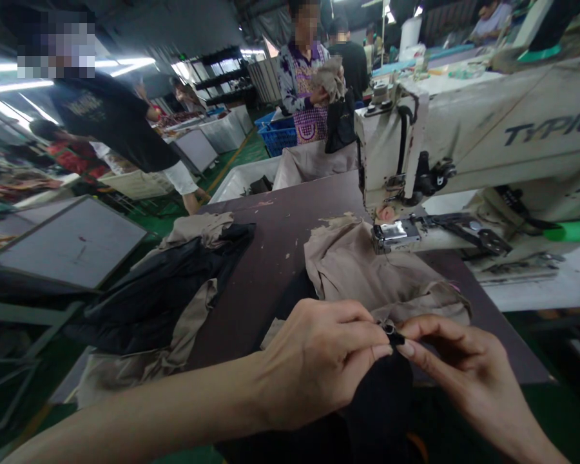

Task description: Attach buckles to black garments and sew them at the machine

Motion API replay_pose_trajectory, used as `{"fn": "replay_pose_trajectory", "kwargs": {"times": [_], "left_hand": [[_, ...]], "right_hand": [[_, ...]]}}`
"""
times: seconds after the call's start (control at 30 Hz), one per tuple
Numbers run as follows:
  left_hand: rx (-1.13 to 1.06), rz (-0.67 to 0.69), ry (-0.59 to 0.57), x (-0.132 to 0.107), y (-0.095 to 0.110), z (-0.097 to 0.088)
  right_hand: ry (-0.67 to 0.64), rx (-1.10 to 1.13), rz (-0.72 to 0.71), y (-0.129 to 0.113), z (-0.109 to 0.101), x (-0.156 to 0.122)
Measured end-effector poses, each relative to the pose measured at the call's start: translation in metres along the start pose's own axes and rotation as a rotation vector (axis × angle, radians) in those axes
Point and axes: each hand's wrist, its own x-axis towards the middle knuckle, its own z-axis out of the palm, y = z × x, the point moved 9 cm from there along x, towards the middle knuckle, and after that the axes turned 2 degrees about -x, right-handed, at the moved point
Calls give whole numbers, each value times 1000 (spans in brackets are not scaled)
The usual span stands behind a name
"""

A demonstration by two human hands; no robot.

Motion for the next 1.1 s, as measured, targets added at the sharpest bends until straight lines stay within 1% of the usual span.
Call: {"fn": "replay_pose_trajectory", "kwargs": {"times": [0.17, 0.33, 0.47, 0.6, 0.7, 0.9, 0.97, 1.1], "left_hand": [[10, 10, -3, 0, 0, 2], [26, 1, -29, 0, -1, 5], [38, 18, -8, 0, 2, 3], [53, 34, -24, 0, 5, 5], [57, 32, -32, 0, 6, 5], [54, 30, -49, -1, 5, 3], [40, 26, -34, -1, 4, 1], [-11, 21, 62, 0, 4, -5]], "right_hand": [[-10, 21, 5, -1, 1, 1], [-1, -18, -24, -5, 0, -1], [21, -50, -55, -2, -3, -3], [19, -59, -61, 1, -6, 0], [-13, -61, -83, -2, -5, 3], [23, -119, -161, -14, -7, 3], [20, -128, -179, -17, -6, 2], [12, -124, -203, -20, -3, 1]]}}
